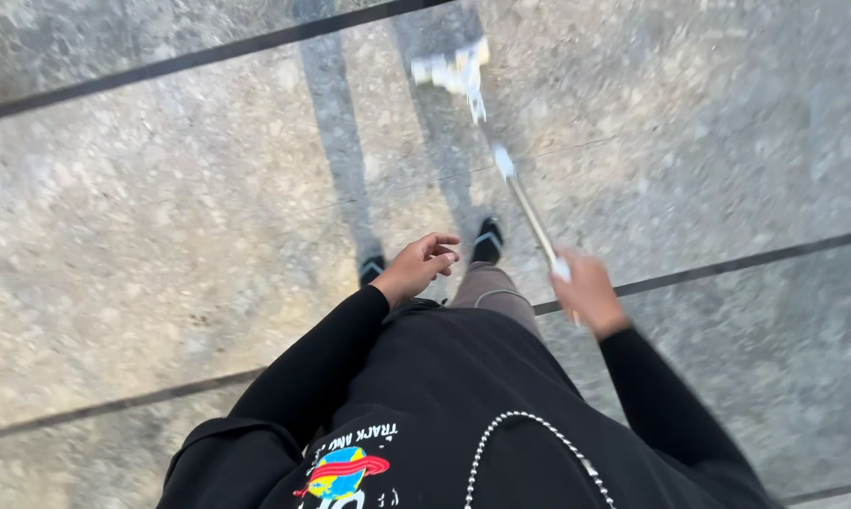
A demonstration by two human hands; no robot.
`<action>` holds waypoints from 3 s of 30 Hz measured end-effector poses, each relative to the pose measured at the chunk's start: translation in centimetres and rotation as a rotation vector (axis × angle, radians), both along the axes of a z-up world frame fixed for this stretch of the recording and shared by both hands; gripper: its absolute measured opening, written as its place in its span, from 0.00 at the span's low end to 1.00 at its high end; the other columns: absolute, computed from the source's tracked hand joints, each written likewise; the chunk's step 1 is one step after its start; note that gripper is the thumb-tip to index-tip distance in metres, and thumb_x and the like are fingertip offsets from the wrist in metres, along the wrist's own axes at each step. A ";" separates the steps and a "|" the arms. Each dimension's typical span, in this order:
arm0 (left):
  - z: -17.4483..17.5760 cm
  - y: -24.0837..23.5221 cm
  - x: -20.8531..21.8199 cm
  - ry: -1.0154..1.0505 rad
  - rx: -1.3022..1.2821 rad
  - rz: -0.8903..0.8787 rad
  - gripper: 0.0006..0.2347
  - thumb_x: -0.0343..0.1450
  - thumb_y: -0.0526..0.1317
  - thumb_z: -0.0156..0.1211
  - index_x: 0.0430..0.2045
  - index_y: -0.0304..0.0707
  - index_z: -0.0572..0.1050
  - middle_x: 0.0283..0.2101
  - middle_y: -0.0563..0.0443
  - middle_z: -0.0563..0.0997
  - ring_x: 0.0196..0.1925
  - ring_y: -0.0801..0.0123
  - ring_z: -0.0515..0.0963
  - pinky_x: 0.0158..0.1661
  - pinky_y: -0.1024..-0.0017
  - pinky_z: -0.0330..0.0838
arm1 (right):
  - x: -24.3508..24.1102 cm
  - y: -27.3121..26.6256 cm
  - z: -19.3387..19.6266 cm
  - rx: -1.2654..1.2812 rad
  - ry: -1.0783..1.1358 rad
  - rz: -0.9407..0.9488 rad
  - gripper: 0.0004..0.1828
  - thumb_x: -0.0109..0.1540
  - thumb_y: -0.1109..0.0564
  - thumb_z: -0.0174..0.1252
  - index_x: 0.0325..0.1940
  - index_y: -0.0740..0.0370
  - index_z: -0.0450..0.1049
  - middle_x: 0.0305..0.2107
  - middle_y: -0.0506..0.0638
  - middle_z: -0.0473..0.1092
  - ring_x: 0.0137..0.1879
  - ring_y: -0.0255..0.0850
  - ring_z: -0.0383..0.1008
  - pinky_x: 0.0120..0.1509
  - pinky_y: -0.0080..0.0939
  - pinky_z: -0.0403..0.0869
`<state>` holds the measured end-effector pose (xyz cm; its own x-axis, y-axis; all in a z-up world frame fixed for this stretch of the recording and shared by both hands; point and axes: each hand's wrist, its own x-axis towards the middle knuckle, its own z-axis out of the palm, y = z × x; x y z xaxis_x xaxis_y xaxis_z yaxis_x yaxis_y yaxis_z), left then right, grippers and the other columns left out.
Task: The person mops a tiled floor using a flat mop. They dip the mop into a black bucket, wring it, and then push the mop back and forth across the floor in a repetitive motion.
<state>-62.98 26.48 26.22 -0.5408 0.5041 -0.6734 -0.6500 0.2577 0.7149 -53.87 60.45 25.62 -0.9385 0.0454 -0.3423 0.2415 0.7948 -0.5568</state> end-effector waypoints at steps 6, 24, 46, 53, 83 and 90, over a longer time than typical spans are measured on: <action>-0.6 -11.9 1.7 0.099 -0.019 -0.127 0.19 0.75 0.40 0.56 0.61 0.39 0.70 0.49 0.50 0.81 0.44 0.72 0.80 0.49 0.70 0.74 | -11.6 -13.3 -10.4 -0.231 0.074 -0.278 0.19 0.62 0.53 0.60 0.53 0.68 0.80 0.27 0.63 0.75 0.32 0.47 0.77 0.37 0.48 0.75; -1.2 -11.8 13.9 0.377 0.105 -0.766 0.25 0.72 0.40 0.59 0.67 0.48 0.64 0.65 0.40 0.71 0.55 0.54 0.79 0.55 0.63 0.72 | 19.7 -28.8 0.9 0.078 -0.334 -0.257 0.30 0.66 0.54 0.45 0.73 0.57 0.61 0.36 0.71 0.75 0.44 0.67 0.76 0.51 0.63 0.72; -3.2 -11.7 29.1 0.208 0.273 -1.191 0.22 0.76 0.46 0.52 0.69 0.62 0.63 0.75 0.47 0.64 0.70 0.54 0.68 0.65 0.59 0.62 | 48.2 -30.4 7.4 -0.183 -0.049 -0.611 0.25 0.63 0.49 0.59 0.63 0.58 0.73 0.47 0.65 0.77 0.52 0.59 0.80 0.52 0.50 0.76; 1.1 -15.4 20.0 -0.007 -0.021 -1.048 0.30 0.79 0.44 0.53 0.80 0.60 0.53 0.60 0.11 0.70 0.62 0.26 0.71 0.60 0.53 0.73 | 23.8 -32.3 1.3 -0.135 0.084 -0.390 0.22 0.65 0.52 0.54 0.61 0.62 0.74 0.37 0.69 0.76 0.45 0.67 0.76 0.45 0.59 0.74; -6.3 -25.9 16.8 0.567 0.151 -0.709 0.27 0.75 0.42 0.58 0.71 0.45 0.58 0.73 0.39 0.64 0.75 0.50 0.64 0.69 0.60 0.59 | 22.8 -42.5 5.6 0.052 -0.231 -0.275 0.29 0.63 0.52 0.53 0.69 0.56 0.68 0.36 0.70 0.75 0.44 0.66 0.76 0.49 0.62 0.74; -5.2 -21.5 30.9 0.464 0.368 -1.176 0.24 0.76 0.47 0.57 0.70 0.58 0.65 0.76 0.39 0.59 0.80 0.40 0.43 0.72 0.50 0.46 | 37.9 -43.0 12.5 -0.022 -0.394 -0.353 0.29 0.62 0.49 0.54 0.69 0.46 0.69 0.37 0.65 0.77 0.45 0.63 0.77 0.50 0.57 0.75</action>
<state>-32.12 5.02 21.07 0.2019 0.9420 -0.2682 0.1509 0.2407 0.9588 -15.98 17.41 38.09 -0.6672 0.3244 -0.6705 0.6869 0.6162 -0.3854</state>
